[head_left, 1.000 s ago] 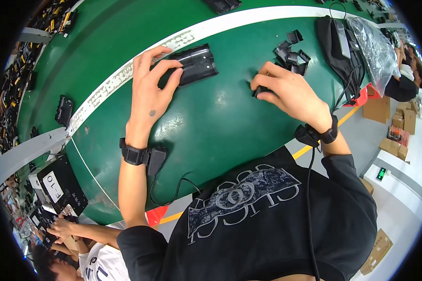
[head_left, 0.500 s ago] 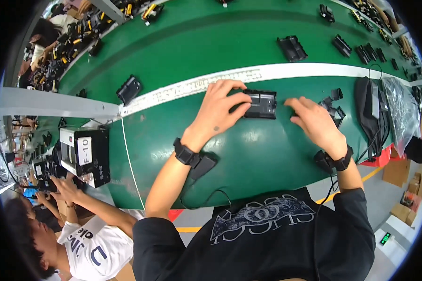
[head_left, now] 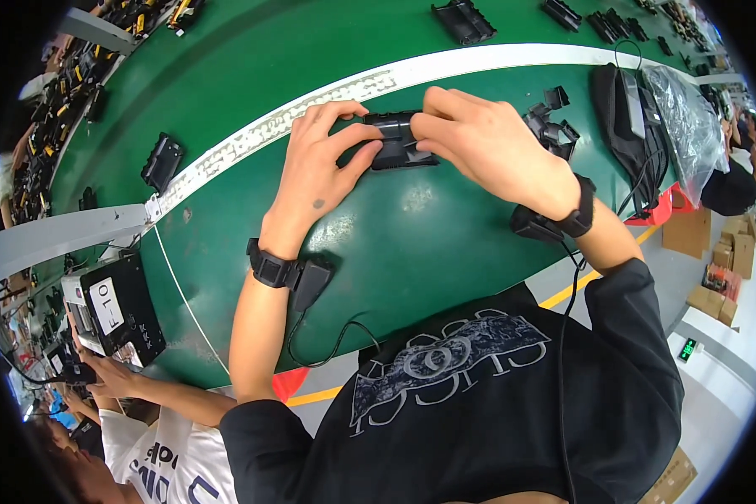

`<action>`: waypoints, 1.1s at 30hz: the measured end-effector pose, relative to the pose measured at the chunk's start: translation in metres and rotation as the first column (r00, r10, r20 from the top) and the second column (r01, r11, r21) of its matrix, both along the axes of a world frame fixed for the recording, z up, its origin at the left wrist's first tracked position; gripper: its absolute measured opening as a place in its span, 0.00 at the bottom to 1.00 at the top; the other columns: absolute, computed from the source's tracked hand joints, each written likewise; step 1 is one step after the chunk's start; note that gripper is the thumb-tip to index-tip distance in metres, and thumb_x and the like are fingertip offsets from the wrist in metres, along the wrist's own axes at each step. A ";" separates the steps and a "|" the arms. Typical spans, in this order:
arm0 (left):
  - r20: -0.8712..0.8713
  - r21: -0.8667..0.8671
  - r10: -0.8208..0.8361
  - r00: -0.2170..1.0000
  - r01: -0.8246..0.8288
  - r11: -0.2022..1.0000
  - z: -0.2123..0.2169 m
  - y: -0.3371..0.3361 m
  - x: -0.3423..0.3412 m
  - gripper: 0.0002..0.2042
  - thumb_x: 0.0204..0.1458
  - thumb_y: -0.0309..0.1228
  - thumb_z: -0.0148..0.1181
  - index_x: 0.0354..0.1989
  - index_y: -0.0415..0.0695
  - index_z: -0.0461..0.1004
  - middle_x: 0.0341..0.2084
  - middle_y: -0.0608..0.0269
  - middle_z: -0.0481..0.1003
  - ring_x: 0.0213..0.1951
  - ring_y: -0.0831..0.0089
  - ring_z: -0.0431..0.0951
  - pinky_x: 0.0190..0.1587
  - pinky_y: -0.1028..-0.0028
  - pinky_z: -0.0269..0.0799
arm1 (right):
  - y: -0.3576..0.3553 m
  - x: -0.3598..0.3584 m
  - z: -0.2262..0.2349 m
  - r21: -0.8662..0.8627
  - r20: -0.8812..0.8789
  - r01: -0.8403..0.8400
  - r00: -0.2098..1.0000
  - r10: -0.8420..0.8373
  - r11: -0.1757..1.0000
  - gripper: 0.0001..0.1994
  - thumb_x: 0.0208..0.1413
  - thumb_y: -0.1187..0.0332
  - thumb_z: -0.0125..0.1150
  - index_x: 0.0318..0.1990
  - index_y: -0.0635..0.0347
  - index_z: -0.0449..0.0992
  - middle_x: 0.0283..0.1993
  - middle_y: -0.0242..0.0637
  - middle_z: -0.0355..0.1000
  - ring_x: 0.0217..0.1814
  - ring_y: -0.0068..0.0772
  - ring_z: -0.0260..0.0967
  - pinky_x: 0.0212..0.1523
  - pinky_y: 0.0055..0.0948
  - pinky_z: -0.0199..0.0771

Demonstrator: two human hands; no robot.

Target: The person assembles battery cases by hand, picking up a case and a small plastic component, fitting the component into the case, and then placing the assembled unit onto a conveyor belt.

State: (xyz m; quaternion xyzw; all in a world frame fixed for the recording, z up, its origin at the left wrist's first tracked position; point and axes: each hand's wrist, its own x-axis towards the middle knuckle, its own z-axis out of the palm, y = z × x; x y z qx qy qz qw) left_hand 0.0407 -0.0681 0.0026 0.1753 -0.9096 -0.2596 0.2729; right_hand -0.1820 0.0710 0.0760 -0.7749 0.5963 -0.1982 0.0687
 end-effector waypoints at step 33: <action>0.066 -0.408 0.821 0.567 -0.736 0.541 -0.018 -0.092 0.112 0.22 0.57 0.43 0.74 0.58 0.53 0.81 0.63 0.59 0.72 0.66 0.53 0.67 0.67 0.43 0.59 | -0.059 -0.051 0.000 -0.116 -0.142 0.333 0.927 -0.348 0.936 0.13 0.60 0.66 0.70 0.50 0.53 0.78 0.44 0.40 0.74 0.51 0.48 0.78 0.43 0.48 0.81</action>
